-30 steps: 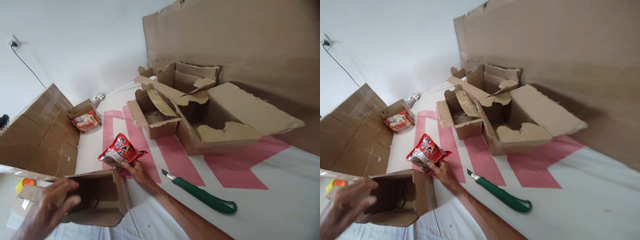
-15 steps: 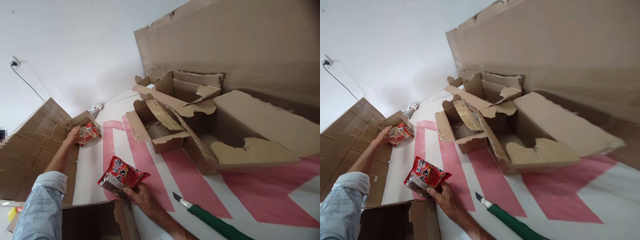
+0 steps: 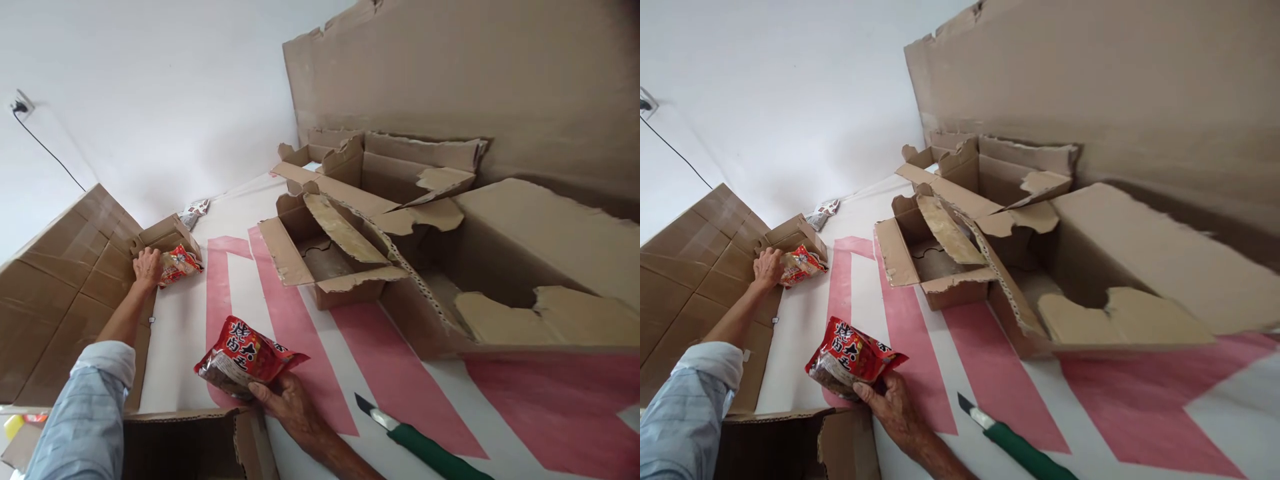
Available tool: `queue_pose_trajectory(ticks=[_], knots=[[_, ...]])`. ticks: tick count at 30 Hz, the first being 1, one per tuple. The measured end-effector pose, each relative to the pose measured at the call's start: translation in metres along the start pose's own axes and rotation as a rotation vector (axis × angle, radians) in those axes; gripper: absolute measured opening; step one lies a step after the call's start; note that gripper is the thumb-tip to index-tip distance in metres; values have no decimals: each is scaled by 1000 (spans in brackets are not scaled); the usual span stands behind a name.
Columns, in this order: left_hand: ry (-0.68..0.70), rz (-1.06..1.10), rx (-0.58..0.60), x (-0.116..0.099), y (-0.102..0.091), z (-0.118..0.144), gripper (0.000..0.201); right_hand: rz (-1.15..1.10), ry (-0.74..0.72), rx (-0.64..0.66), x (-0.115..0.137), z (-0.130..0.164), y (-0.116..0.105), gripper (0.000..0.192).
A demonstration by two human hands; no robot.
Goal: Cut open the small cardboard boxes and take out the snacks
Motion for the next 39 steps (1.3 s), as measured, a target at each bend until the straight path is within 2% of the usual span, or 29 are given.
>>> queue_pose_trajectory(ticks=[3,5,12,16,21,26,32,39], knots=[[-65,18,9,8,1,-11,43,-1,3,-5,-2,-1,0,58],[-68,36,22,14,0,-9,46,14,-11,-26,-3,-2,-2,58],[18,96,76,36,-6,21,52,57,-40,-42,-3,-1,-3,64],[37,114,116,41,-6,27,53,81,-60,-22,0,-1,-2,65],[46,126,133,38,-5,19,56,50,-81,-30,-3,-3,-1,63],[46,135,150,26,0,10,58,39,-54,-16,-7,-4,0,61],[23,104,136,14,5,10,58,54,-67,-36,-2,-4,-2,59],[-13,42,106,8,5,15,38,39,-53,-13,-1,-2,-1,57]])
Point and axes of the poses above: each hand's wrist, its own z-axis away from the middle knuckle, its own y-axis out of the palm, x = y × z, the point moved 6 cm from there along -z, towards the middle knuckle, and after that the axes turned 11 degrees about -x, right-handed, at the moved point
